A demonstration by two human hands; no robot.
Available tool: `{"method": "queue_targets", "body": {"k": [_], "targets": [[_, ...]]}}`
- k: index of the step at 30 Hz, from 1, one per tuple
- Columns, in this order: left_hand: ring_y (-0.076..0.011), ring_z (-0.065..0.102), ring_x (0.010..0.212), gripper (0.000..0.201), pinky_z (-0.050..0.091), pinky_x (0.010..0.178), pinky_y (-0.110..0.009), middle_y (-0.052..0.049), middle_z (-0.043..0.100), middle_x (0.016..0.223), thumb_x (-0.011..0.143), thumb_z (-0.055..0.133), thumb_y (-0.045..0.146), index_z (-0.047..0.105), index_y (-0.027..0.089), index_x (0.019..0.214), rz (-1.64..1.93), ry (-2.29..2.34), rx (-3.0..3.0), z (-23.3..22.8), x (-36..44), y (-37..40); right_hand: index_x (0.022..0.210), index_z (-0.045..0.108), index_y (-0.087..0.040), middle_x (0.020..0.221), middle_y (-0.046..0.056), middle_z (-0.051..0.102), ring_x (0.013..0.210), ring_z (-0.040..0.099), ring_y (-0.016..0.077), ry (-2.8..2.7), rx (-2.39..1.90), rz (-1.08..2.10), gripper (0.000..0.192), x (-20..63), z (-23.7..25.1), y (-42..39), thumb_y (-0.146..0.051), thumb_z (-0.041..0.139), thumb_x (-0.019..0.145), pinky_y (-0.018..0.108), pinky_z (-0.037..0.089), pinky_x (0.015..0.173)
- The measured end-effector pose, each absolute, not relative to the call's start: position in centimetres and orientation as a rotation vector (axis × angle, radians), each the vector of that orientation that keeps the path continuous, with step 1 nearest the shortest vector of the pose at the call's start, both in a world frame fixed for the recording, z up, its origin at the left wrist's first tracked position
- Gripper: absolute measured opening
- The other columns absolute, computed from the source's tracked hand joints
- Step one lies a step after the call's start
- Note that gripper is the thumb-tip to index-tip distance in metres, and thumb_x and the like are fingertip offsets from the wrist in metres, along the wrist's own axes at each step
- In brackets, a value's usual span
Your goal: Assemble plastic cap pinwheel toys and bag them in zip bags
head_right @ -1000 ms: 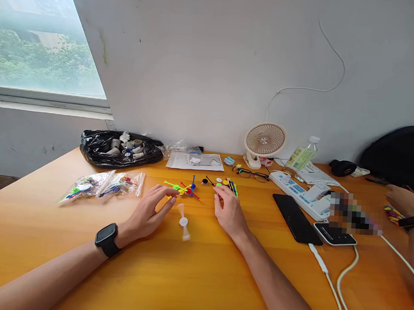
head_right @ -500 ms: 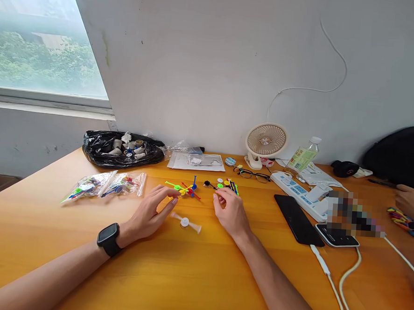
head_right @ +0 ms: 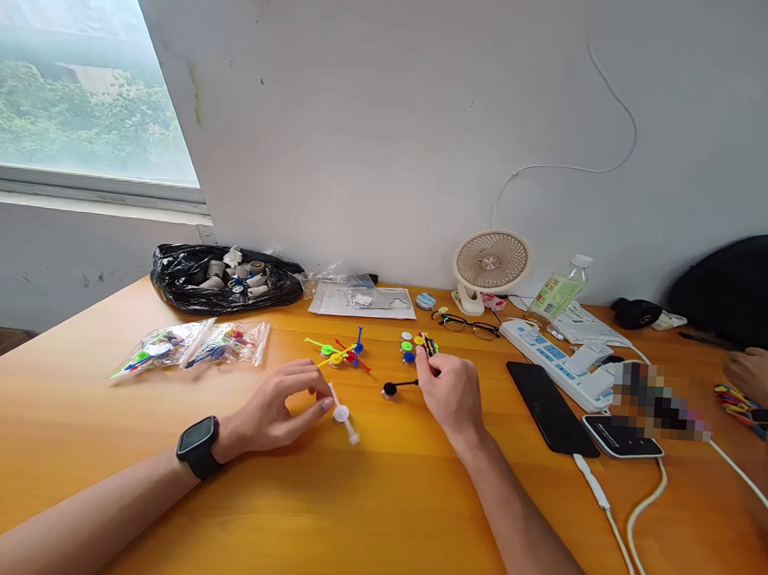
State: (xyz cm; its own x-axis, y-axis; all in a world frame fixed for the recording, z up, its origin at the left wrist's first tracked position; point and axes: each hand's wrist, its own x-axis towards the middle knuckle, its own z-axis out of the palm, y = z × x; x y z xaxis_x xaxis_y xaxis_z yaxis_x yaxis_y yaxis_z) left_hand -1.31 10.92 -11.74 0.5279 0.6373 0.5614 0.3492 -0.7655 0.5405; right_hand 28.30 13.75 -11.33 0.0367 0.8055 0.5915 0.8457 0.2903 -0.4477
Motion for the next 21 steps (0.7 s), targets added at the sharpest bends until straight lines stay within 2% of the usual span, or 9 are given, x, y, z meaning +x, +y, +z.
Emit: {"method": "queue_targets", "body": {"k": [4, 10, 17, 21], "targets": [[-0.0174, 0.057, 0.066, 0.019, 0.045, 0.064, -0.032, -0.003, 0.066, 0.071, 0.099, 0.062, 0.027, 0.068, 0.021, 0.082, 1.071, 0.754, 2.428, -12.03, -1.18, 10.57, 0.041, 0.03, -0.023, 0.048, -0.004, 0.022, 0.05, 0.016, 0.0118, -1.796, -1.55, 0.01, 0.068, 28.47, -11.51, 13.95, -0.053, 0.051, 0.099, 0.033, 0.013, 0.054], [-0.0158, 0.057, 0.066, 0.021, 0.044, 0.064, -0.03, -0.003, 0.066, 0.071, 0.1, 0.061, 0.026, 0.067, 0.02, 0.081, 1.111, 0.786, 2.405, -12.33, -1.27, 10.86, 0.038, 0.035, -0.023, 0.055, -0.006, 0.014, 0.05, 0.012, 0.0107, -1.964, -1.569, 0.161, 0.068, 28.77, -11.79, 14.32, -0.055, 0.051, 0.096, 0.027, 0.011, 0.053], [-0.0145, 0.055, 0.065, 0.024, 0.042, 0.064, -0.028, -0.002, 0.065, 0.07, 0.101, 0.06, 0.027, 0.067, 0.019, 0.079, 1.102, 0.807, 2.416, -12.55, -1.24, 11.01, 0.049, 0.018, -0.023, 0.057, -0.005, 0.014, 0.053, 0.013, 0.0101, -2.136, -1.548, 0.575, 0.065, 28.35, -11.83, 13.82, -0.05, 0.053, 0.096, 0.031, 0.011, 0.051], [-0.0136, 0.054, 0.064, 0.024, 0.041, 0.063, -0.027, -0.002, 0.065, 0.069, 0.101, 0.06, 0.026, 0.069, 0.018, 0.079, 1.109, 0.816, 2.419, -12.71, -1.17, 11.08, 0.055, 0.018, -0.023, 0.057, -0.005, 0.015, 0.052, 0.013, 0.0097, -2.189, -1.495, 0.779, 0.063, 27.84, -11.92, 13.34, -0.053, 0.054, 0.097, 0.033, 0.01, 0.051]]}}
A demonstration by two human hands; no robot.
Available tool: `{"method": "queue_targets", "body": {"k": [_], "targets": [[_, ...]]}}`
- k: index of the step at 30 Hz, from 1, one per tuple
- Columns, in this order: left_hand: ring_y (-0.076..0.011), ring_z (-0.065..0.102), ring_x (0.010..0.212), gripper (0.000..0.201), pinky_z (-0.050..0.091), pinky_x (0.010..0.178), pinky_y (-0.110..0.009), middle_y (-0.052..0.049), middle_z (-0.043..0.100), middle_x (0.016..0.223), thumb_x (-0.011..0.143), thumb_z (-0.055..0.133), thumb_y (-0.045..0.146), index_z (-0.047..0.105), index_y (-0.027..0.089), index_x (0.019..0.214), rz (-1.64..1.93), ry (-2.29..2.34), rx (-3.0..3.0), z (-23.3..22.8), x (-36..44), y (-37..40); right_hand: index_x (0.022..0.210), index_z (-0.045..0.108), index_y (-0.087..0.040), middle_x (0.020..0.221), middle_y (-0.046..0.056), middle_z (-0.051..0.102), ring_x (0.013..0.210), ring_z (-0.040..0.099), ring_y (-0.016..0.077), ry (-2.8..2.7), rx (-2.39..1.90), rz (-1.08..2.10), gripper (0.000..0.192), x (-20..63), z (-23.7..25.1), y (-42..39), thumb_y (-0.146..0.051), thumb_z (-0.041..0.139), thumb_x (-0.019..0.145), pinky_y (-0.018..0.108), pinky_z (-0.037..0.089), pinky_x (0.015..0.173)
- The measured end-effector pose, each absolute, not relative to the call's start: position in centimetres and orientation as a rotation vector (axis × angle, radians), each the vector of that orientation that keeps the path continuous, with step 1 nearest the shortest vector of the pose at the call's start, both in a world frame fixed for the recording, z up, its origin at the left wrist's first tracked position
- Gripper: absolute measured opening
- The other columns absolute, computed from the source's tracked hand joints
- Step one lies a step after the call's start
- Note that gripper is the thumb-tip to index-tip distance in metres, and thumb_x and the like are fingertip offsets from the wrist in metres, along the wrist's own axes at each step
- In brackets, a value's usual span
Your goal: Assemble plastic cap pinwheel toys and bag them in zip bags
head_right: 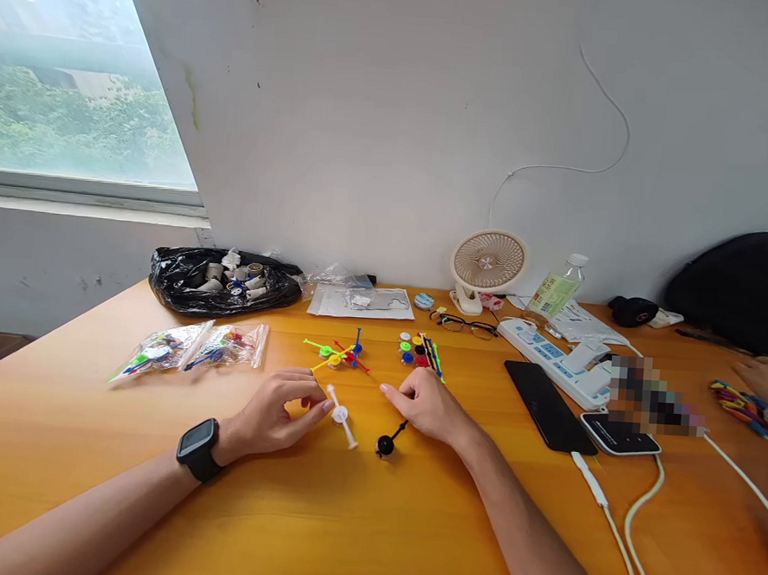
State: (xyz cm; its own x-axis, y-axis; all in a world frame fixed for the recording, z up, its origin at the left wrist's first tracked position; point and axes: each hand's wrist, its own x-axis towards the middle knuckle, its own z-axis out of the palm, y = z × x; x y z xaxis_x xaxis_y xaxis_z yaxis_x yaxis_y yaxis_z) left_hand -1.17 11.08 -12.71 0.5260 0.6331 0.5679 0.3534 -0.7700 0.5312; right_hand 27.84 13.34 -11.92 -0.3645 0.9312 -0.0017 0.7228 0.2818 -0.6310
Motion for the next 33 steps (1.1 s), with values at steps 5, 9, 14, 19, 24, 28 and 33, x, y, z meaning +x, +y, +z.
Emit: {"method": "queue_targets", "body": {"k": [5, 9, 14, 19, 24, 28, 33], "targets": [[-0.0128, 0.053, 0.062, 0.025, 0.04, 0.063, -0.026, -0.001, 0.064, 0.067, 0.1, 0.061, 0.025, 0.068, 0.018, 0.077, 1.13, 0.821, 2.43, -12.8, -1.1, 11.2, 0.046, 0.035, -0.021, 0.046, -0.004, 0.029, 0.046, 0.022, 0.0091, -2.163, -1.362, 1.017, 0.067, 27.6, -11.5, 13.1, -0.057, 0.055, 0.098, 0.032, 0.015, 0.049], [-0.0125, 0.051, 0.061, 0.026, 0.039, 0.062, -0.026, -0.001, 0.062, 0.066, 0.1, 0.061, 0.024, 0.066, 0.018, 0.076, 1.139, 0.819, 2.435, -12.8, -1.1, 11.2, 0.042, 0.051, -0.019, 0.04, -0.001, 0.043, 0.043, 0.033, 0.0102, -2.065, -1.368, 1.02, 0.071, 27.8, -11.4, 13.5, -0.062, 0.055, 0.098, 0.031, 0.026, 0.051], [-0.0113, 0.045, 0.058, 0.031, 0.035, 0.059, -0.027, 0.001, 0.056, 0.061, 0.1, 0.062, 0.022, 0.059, 0.018, 0.069, 1.259, 0.821, 2.443, -13.1, -1.2, 11.3, 0.041, 0.052, -0.019, 0.039, 0.0, 0.045, 0.041, 0.033, 0.0101, -1.964, -1.552, 0.941, 0.071, 28.2, -11.9, 14.0, -0.066, 0.057, 0.095, 0.031, 0.025, 0.049], [-0.0101, 0.041, 0.053, 0.033, 0.03, 0.055, -0.027, 0.004, 0.048, 0.056, 0.099, 0.063, 0.02, 0.055, 0.018, 0.067, 1.411, 0.874, 2.422, -12.9, -1.1, 11.3, 0.042, 0.053, -0.019, 0.038, -0.001, 0.043, 0.041, 0.031, 0.0102, -2.03, -1.53, 0.985, 0.073, 28.3, -12.2, 14.1, -0.067, 0.054, 0.097, 0.031, 0.024, 0.049], [-0.0101, 0.039, 0.053, 0.035, 0.029, 0.055, -0.026, 0.004, 0.048, 0.056, 0.1, 0.061, 0.022, 0.055, 0.018, 0.066, 1.357, 0.867, 2.437, -12.8, -0.9, 11.2, 0.044, 0.057, -0.018, 0.043, 0.001, 0.049, 0.044, 0.035, 0.0106, -2.062, -1.472, 0.986, 0.07, 28.1, -12.2, 13.9, -0.063, 0.054, 0.098, 0.031, 0.026, 0.051], [-0.0104, 0.04, 0.054, 0.036, 0.031, 0.056, -0.026, 0.003, 0.05, 0.057, 0.102, 0.06, 0.024, 0.055, 0.018, 0.067, 1.297, 0.881, 2.43, -12.9, -1.0, 11.3, 0.053, 0.065, -0.017, 0.05, 0.001, 0.056, 0.05, 0.039, 0.0114, -2.105, -1.357, 1.064, 0.062, 27.0, -12.0, 13.2, -0.059, 0.057, 0.098, 0.03, 0.027, 0.054], [-0.0104, 0.042, 0.054, 0.036, 0.032, 0.056, -0.026, 0.003, 0.051, 0.058, 0.102, 0.06, 0.024, 0.056, 0.018, 0.067, 1.287, 0.891, 2.435, -13.1, -1.0, 11.4, 0.067, 0.074, -0.015, 0.065, 0.003, 0.066, 0.061, 0.049, 0.0135, -2.067, -1.27, 1.128, 0.049, 25.6, -11.9, 12.5, -0.053, 0.063, 0.096, 0.028, 0.034, 0.059]]}}
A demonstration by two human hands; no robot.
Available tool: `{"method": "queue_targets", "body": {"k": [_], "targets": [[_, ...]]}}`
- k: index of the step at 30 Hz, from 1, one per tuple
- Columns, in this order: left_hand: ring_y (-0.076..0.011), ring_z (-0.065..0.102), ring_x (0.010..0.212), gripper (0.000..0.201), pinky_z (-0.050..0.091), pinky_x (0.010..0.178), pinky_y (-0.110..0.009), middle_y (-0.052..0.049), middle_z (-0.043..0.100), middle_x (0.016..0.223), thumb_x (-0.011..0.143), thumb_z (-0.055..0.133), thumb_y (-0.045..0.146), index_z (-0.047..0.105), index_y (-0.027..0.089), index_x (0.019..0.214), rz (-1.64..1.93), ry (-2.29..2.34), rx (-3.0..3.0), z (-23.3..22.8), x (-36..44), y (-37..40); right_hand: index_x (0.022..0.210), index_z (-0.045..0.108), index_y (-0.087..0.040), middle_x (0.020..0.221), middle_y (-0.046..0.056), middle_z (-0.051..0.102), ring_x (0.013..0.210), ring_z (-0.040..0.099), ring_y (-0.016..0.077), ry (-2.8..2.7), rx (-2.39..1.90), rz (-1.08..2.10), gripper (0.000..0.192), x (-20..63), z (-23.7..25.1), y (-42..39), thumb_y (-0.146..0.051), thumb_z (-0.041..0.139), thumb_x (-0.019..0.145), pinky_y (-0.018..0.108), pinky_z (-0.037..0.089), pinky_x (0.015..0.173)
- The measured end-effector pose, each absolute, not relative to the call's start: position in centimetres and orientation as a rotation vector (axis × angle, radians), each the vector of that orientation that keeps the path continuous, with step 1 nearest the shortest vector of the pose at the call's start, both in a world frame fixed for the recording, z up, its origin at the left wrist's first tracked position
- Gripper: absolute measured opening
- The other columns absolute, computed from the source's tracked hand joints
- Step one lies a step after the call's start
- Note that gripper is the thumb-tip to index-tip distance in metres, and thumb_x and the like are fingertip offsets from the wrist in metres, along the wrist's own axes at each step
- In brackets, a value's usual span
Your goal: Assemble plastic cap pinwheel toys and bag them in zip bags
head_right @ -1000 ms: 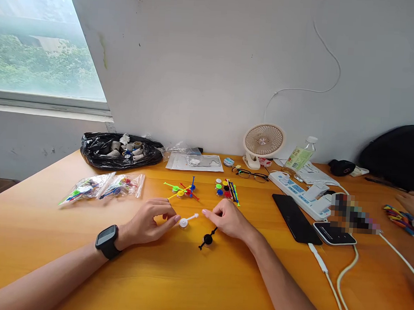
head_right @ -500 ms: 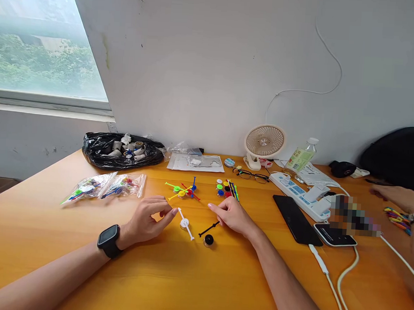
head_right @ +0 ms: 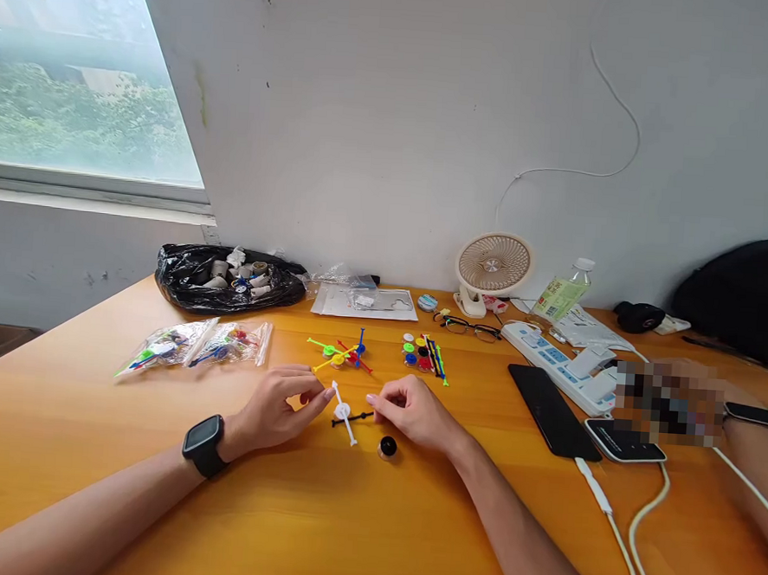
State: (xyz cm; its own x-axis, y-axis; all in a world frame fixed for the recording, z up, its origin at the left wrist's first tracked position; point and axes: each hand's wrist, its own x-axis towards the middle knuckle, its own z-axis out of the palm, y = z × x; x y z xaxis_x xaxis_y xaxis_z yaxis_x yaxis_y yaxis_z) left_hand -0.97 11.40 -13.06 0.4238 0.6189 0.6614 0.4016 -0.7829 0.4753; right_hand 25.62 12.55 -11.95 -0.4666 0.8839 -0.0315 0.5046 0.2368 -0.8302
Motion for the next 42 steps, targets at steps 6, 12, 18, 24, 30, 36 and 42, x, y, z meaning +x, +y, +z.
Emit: {"method": "queue_targets", "body": {"k": [6, 12, 18, 24, 30, 36, 42], "targets": [[-0.0112, 0.045, 0.055, 0.035, 0.034, 0.056, -0.027, 0.002, 0.054, 0.059, 0.102, 0.06, 0.025, 0.057, 0.019, 0.068, 1.286, 0.935, 2.413, -13.3, -1.2, 11.5, 0.083, 0.078, -0.015, 0.081, 0.006, 0.072, 0.07, 0.058, 0.0163, -1.911, -1.312, 1.029, 0.037, 25.7, -12.7, 13.3, -0.048, 0.064, 0.094, 0.028, 0.042, 0.064], [-0.0217, 0.067, 0.093, 0.019, 0.052, 0.085, -0.034, -0.007, 0.075, 0.103, 0.099, 0.065, 0.03, 0.071, 0.021, 0.114, 0.919, 0.736, 2.57, -11.7, -0.7, 10.5, 0.084, 0.077, -0.015, 0.086, 0.007, 0.073, 0.067, 0.06, 0.0165, -1.887, -1.32, 0.907, 0.035, 25.9, -13.2, 13.8, -0.047, 0.065, 0.092, 0.029, 0.045, 0.063], [-0.0363, 0.056, 0.135, 0.073, 0.042, 0.114, -0.052, -0.012, 0.052, 0.159, 0.096, 0.068, 0.053, 0.042, 0.029, 0.16, 0.582, 0.429, 2.718, -11.6, 0.8, 8.7, 0.077, 0.076, -0.017, 0.081, 0.009, 0.075, 0.072, 0.064, 0.0197, -1.897, -1.307, 0.854, 0.038, 25.7, -13.1, 13.7, -0.048, 0.062, 0.093, 0.03, 0.048, 0.067], [-0.0352, 0.055, 0.136, 0.067, 0.042, 0.113, -0.048, -0.012, 0.061, 0.151, 0.098, 0.065, 0.053, 0.048, 0.025, 0.156, 0.571, 0.397, 2.724, -12.0, 1.0, 8.8, 0.054, 0.051, -0.021, 0.054, 0.0, 0.051, 0.054, 0.042, 0.0139, -1.752, -1.439, 0.666, 0.055, 26.2, -12.8, 14.0, -0.061, 0.061, 0.09, 0.03, 0.032, 0.055], [-0.0349, 0.056, 0.133, 0.065, 0.043, 0.109, -0.049, -0.012, 0.055, 0.156, 0.098, 0.066, 0.054, 0.049, 0.024, 0.153, 0.601, 0.451, 2.758, -11.8, 1.1, 8.6, 0.057, 0.039, -0.023, 0.057, -0.003, 0.035, 0.056, 0.033, 0.013, -1.588, -1.396, 0.632, 0.06, 27.0, -13.1, 14.4, -0.068, 0.062, 0.089, 0.03, 0.026, 0.055], [-0.0309, 0.063, 0.122, 0.047, 0.046, 0.104, -0.045, -0.011, 0.069, 0.139, 0.1, 0.065, 0.048, 0.062, 0.022, 0.139, 0.656, 0.397, 2.766, -12.0, 1.5, 8.7, 0.066, 0.055, -0.021, 0.066, 0.001, 0.053, 0.06, 0.045, 0.015, -1.546, -1.269, 0.804, 0.054, 26.1, -13.2, 14.3, -0.067, 0.08, 0.076, 0.029, 0.036, 0.057], [-0.0212, 0.069, 0.088, 0.01, 0.051, 0.081, -0.036, -0.005, 0.078, 0.096, 0.098, 0.064, 0.023, 0.074, 0.022, 0.099, 0.896, 0.661, 2.654, -12.5, -0.2, 10.7, 0.075, 0.071, -0.019, 0.072, 0.004, 0.066, 0.067, 0.058, 0.0175, -1.396, -1.2, 1.034, 0.044, 25.2, -12.1, 13.3, -0.06, 0.088, 0.072, 0.032, 0.051, 0.066]]}}
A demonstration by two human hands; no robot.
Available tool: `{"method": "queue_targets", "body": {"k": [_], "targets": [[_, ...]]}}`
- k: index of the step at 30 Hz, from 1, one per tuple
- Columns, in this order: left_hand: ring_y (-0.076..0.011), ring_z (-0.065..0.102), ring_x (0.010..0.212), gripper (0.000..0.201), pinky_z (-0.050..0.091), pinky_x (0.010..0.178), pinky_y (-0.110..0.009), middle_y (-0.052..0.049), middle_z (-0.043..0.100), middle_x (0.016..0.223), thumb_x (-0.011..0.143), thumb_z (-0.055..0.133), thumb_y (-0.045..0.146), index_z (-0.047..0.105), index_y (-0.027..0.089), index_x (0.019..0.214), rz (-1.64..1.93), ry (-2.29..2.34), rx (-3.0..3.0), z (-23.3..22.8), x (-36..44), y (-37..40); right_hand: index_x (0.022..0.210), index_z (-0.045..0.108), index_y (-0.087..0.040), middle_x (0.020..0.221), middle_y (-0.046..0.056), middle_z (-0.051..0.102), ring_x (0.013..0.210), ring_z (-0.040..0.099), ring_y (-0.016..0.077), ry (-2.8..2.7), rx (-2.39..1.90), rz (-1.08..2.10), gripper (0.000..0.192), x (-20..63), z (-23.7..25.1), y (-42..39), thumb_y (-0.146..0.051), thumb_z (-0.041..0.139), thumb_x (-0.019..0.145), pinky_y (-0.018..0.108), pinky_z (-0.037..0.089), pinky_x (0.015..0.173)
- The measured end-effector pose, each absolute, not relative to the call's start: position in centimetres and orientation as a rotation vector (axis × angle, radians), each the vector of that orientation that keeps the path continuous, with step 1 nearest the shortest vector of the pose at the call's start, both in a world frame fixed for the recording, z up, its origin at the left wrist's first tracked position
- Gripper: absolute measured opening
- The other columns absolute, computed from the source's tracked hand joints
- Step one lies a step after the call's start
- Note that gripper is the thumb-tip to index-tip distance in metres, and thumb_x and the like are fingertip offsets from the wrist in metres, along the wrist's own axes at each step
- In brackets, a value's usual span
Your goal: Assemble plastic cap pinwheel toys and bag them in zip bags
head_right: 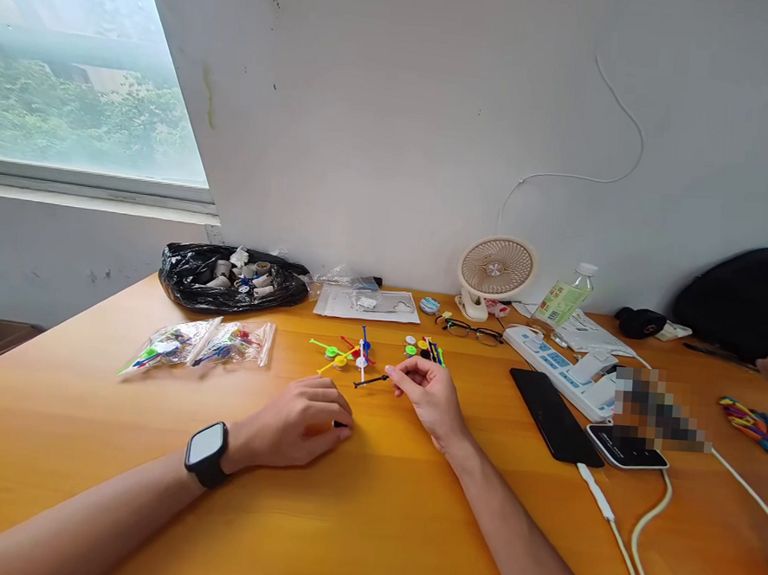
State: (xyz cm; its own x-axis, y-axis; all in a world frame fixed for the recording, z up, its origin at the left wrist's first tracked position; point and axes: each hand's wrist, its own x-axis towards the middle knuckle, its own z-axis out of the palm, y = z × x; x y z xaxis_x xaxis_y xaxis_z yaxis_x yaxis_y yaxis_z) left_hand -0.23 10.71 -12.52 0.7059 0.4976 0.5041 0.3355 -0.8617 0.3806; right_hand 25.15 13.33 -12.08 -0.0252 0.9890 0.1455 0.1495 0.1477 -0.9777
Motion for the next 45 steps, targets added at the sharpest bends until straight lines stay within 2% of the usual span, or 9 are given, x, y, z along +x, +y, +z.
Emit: {"method": "queue_targets", "body": {"k": [3, 6, 9, 12, 17, 20, 23, 30, 45], "targets": [[-0.0191, 0.064, 0.076, 0.016, 0.05, 0.073, -0.033, -0.005, 0.072, 0.082, 0.101, 0.06, 0.023, 0.069, 0.021, 0.089, 1.176, 0.824, 2.52, -12.6, -0.7, 11.0, 0.082, 0.077, -0.019, 0.083, 0.006, 0.072, 0.076, 0.065, 0.0191, -1.336, -1.148, 1.139, 0.038, 25.0, -11.7, 12.9, -0.052, 0.091, 0.07, 0.033, 0.055, 0.075], [-0.0204, 0.065, 0.085, 0.009, 0.052, 0.077, -0.033, -0.007, 0.071, 0.092, 0.102, 0.06, 0.024, 0.067, 0.02, 0.101, 1.359, 0.978, 2.378, -12.6, -0.8, 11.1, 0.088, 0.081, -0.019, 0.09, 0.006, 0.075, 0.081, 0.069, 0.019, -1.326, -1.116, 1.263, 0.034, 24.7, -11.4, 12.4, -0.047, 0.091, 0.071, 0.033, 0.057, 0.082], [-0.0214, 0.067, 0.097, 0.015, 0.053, 0.085, -0.034, -0.008, 0.072, 0.105, 0.101, 0.065, 0.026, 0.068, 0.022, 0.115, 1.331, 0.987, 2.369, -12.7, -0.7, 11.3, 0.092, 0.082, -0.019, 0.093, 0.007, 0.078, 0.085, 0.071, 0.0189, -1.332, -1.075, 1.381, 0.033, 24.1, -11.4, 11.8, -0.045, 0.09, 0.073, 0.034, 0.057, 0.088], [-0.0191, 0.067, 0.086, 0.01, 0.053, 0.08, -0.032, -0.006, 0.075, 0.094, 0.103, 0.063, 0.027, 0.072, 0.021, 0.103, 1.255, 0.922, 2.404, -12.9, -0.6, 11.6, 0.094, 0.082, -0.019, 0.094, 0.007, 0.079, 0.089, 0.073, 0.0199, -1.337, -1.032, 1.471, 0.033, 23.2, -11.6, 11.3, -0.044, 0.089, 0.075, 0.035, 0.057, 0.092], [-0.0175, 0.064, 0.076, 0.018, 0.05, 0.074, -0.03, -0.005, 0.072, 0.082, 0.103, 0.061, 0.026, 0.071, 0.019, 0.091, 1.198, 0.947, 2.383, -13.1, -0.6, 11.6, 0.096, 0.078, -0.018, 0.086, 0.005, 0.077, 0.076, 0.071, 0.0163, -1.39, -1.031, 1.504, 0.036, 22.5, -12.1, 10.9, -0.047, 0.087, 0.077, 0.029, 0.057, 0.074], [-0.0162, 0.064, 0.074, 0.014, 0.049, 0.071, -0.028, -0.004, 0.072, 0.081, 0.099, 0.062, 0.022, 0.07, 0.019, 0.088, 1.106, 0.908, 2.35, -13.0, -0.7, 11.4, 0.093, 0.074, -0.017, 0.076, 0.002, 0.073, 0.061, 0.066, 0.0126, -1.446, -1.05, 1.591, 0.036, 22.5, -12.3, 10.7, -0.048, 0.085, 0.079, 0.023, 0.051, 0.055], [-0.0146, 0.062, 0.067, 0.01, 0.048, 0.065, -0.025, -0.001, 0.07, 0.074, 0.092, 0.063, 0.017, 0.071, 0.019, 0.086, 1.019, 0.87, 2.343, -12.9, -0.8, 11.2, 0.091, 0.071, -0.016, 0.07, 0.001, 0.07, 0.053, 0.062, 0.0109, -1.504, -1.079, 1.674, 0.037, 22.3, -12.5, 10.5, -0.049, 0.083, 0.08, 0.02, 0.046, 0.045], [-0.0173, 0.066, 0.075, 0.009, 0.052, 0.071, -0.028, -0.003, 0.073, 0.083, 0.086, 0.069, 0.018, 0.074, 0.02, 0.093, 0.929, 0.837, 2.398, -12.5, -0.8, 11.0, 0.089, 0.067, -0.015, 0.064, -0.001, 0.068, 0.045, 0.057, 0.0094, -1.511, -1.163, 1.672, 0.037, 22.0, -12.8, 10.6, -0.048, 0.08, 0.077, 0.019, 0.044, 0.038], [-0.018, 0.07, 0.083, 0.012, 0.05, 0.074, -0.028, -0.001, 0.077, 0.091, 0.099, 0.071, 0.033, 0.077, 0.025, 0.105, 0.816, 0.951, 2.47, -12.7, 0.0, 11.3, 0.089, 0.065, -0.015, 0.064, -0.002, 0.067, 0.045, 0.055, 0.0071, -1.543, -1.279, 1.623, 0.031, 22.8, -12.6, 11.1, -0.043, 0.075, 0.079, 0.015, 0.041, 0.037]]}}
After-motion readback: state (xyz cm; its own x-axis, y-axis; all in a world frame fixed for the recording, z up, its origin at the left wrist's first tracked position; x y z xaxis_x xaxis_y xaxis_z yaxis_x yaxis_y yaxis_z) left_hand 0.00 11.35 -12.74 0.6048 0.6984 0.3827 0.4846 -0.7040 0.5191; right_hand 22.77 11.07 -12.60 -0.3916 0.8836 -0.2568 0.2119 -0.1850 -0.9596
